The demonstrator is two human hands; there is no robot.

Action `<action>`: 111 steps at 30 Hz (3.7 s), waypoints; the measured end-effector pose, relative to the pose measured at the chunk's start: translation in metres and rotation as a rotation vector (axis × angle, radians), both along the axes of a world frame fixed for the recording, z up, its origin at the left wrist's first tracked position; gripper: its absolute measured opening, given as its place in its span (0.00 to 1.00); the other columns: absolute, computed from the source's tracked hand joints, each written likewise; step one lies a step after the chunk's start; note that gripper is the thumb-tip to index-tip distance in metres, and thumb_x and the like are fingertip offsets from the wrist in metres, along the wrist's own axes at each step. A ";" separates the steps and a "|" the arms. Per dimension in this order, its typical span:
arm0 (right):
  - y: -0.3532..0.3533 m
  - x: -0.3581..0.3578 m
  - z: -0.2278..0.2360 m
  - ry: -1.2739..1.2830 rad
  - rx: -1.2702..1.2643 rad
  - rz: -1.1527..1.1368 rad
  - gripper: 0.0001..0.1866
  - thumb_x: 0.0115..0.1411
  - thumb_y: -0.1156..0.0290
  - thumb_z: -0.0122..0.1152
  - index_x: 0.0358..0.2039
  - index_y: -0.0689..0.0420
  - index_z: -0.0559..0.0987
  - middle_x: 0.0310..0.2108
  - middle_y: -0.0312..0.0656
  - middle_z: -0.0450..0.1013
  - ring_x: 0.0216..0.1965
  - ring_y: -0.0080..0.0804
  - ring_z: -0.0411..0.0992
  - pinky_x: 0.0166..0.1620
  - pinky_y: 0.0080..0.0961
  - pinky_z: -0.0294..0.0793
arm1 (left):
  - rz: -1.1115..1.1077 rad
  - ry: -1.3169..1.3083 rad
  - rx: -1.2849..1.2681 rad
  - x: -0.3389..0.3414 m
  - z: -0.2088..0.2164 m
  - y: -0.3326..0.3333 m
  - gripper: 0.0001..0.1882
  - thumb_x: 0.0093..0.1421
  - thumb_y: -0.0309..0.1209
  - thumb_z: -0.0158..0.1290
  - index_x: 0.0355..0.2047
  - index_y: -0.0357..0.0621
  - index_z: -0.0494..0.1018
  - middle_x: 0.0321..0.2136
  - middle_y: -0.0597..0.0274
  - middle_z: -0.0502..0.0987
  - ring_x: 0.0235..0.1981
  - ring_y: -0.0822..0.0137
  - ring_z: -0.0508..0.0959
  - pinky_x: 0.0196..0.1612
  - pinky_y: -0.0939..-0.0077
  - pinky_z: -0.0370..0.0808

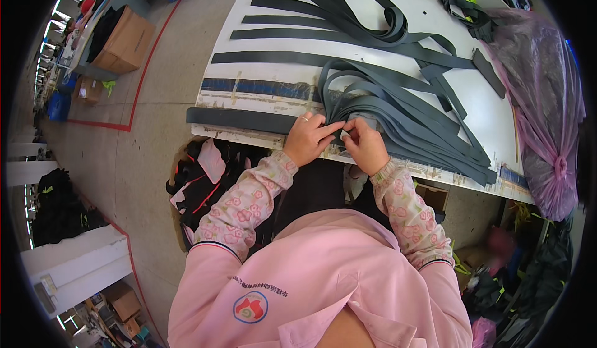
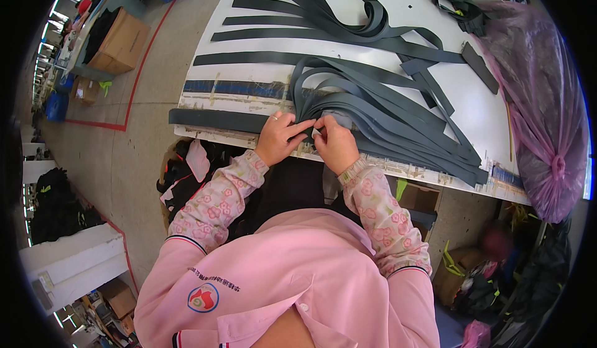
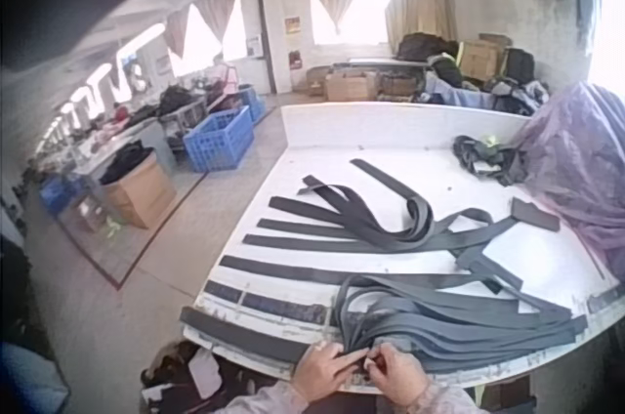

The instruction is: The recorder is picking up, organizing, and stacking a large number of black fabric straps on a workbench.

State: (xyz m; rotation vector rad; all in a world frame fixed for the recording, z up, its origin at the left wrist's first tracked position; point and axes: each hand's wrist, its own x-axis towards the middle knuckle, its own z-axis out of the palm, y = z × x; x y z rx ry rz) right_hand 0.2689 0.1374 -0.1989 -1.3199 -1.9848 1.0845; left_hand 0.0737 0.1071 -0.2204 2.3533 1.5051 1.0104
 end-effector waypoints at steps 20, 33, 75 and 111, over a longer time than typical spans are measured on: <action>-0.011 -0.016 -0.016 -0.067 0.133 -0.039 0.04 0.55 0.74 0.65 0.30 0.58 0.77 0.22 0.43 0.77 0.25 0.43 0.77 0.31 0.34 0.75 | -0.020 -0.035 0.004 -0.003 -0.003 0.000 0.25 0.51 0.26 0.61 0.52 0.57 0.79 0.27 0.64 0.67 0.31 0.59 0.69 0.37 0.65 0.70; 0.015 0.106 0.004 0.167 -0.362 -0.124 0.27 0.56 0.77 0.63 0.58 0.64 0.72 0.21 0.35 0.72 0.23 0.19 0.68 0.28 0.20 0.68 | -0.058 -0.012 -0.029 0.001 0.001 0.002 0.25 0.52 0.27 0.61 0.52 0.59 0.79 0.27 0.63 0.67 0.30 0.59 0.68 0.37 0.65 0.69; -0.014 0.139 0.026 0.033 -0.093 -0.232 0.08 0.58 0.74 0.62 0.38 0.62 0.81 0.23 0.41 0.76 0.24 0.25 0.73 0.31 0.24 0.73 | -0.020 0.057 -0.023 -0.003 0.000 0.002 0.25 0.50 0.34 0.66 0.51 0.59 0.81 0.29 0.62 0.68 0.30 0.58 0.68 0.36 0.65 0.68; -0.001 0.045 0.004 0.095 -0.177 -0.090 0.05 0.55 0.76 0.63 0.33 0.63 0.81 0.24 0.43 0.78 0.27 0.27 0.77 0.33 0.24 0.75 | -0.028 0.058 -0.002 -0.001 0.000 0.000 0.27 0.55 0.26 0.59 0.56 0.66 0.78 0.27 0.62 0.64 0.30 0.59 0.66 0.35 0.65 0.67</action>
